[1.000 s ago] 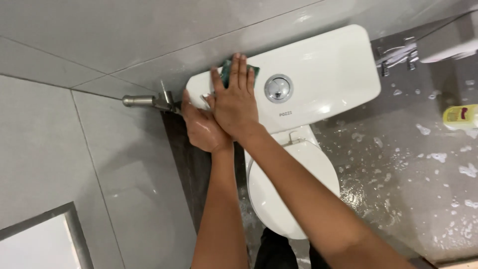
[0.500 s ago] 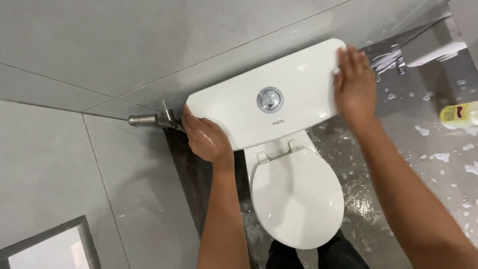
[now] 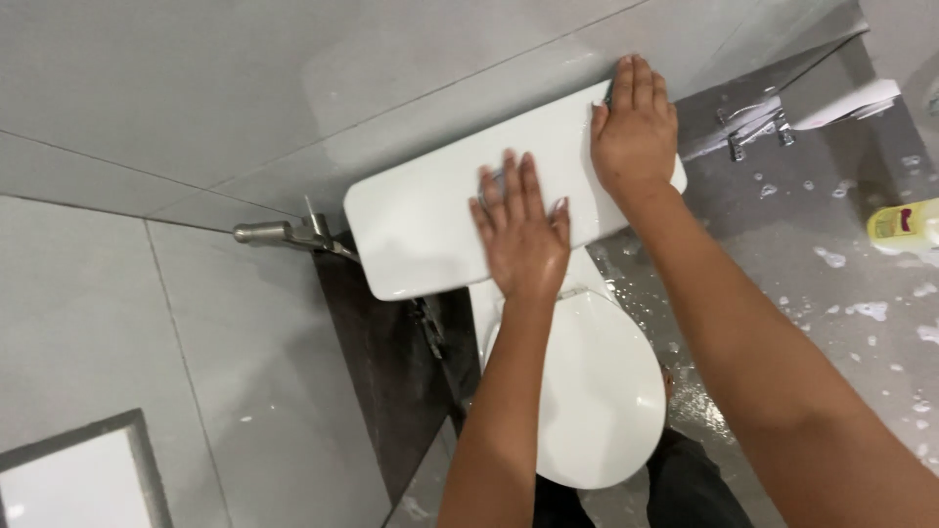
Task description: Cleaning a toilet and its surrounding area using water, a sponge, and cleaning solution.
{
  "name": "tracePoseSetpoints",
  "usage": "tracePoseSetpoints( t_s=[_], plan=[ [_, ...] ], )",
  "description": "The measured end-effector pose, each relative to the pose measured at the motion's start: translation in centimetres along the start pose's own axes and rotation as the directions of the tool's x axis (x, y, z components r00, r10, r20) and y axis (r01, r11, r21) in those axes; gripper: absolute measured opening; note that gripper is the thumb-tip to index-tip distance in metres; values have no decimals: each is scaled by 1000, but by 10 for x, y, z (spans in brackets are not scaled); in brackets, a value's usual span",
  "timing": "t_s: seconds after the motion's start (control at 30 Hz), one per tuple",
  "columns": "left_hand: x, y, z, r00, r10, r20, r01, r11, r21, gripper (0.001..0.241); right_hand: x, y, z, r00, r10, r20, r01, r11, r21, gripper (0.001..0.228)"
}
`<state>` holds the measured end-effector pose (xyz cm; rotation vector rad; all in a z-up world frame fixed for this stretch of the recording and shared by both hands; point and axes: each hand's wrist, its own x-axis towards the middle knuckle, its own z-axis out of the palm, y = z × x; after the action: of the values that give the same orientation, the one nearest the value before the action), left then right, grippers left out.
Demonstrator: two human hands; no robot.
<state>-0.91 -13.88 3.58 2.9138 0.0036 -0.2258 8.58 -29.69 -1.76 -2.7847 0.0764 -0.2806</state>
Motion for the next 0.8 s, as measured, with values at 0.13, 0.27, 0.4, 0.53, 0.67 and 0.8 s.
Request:
tracePoseSetpoints(
  t_s=[0.13, 0.27, 0.4, 0.53, 0.67, 0.8],
  plan=[
    [21, 46, 29, 992, 99, -77, -92, 992, 92, 70, -37, 12, -38, 984, -176, 13, 176, 984, -38, 59],
    [24, 55, 35, 984, 134, -122, -127, 990, 60, 66, -48, 41, -53, 954, -278, 112, 252, 947, 200, 54],
    [31, 101, 40, 977, 130, -167, -131, 991, 3, 64, -25, 116, 32, 952, -153, 265, -163, 478, 863, 55],
    [66, 155, 43, 961, 207, -183, -205, 978, 31, 66, -61, 139, 147, 775, -171, 609, -603, 92, 793, 60],
    [59, 161, 52, 976, 166, -141, -171, 985, -27, 65, -29, 116, 65, 836, -321, 445, -545, -385, 745, 64],
    [60, 160, 65, 962, 77, -264, -131, 972, -193, 59, 7, 98, 9, 876, -224, 428, -442, -12, 897, 62]
  ],
)
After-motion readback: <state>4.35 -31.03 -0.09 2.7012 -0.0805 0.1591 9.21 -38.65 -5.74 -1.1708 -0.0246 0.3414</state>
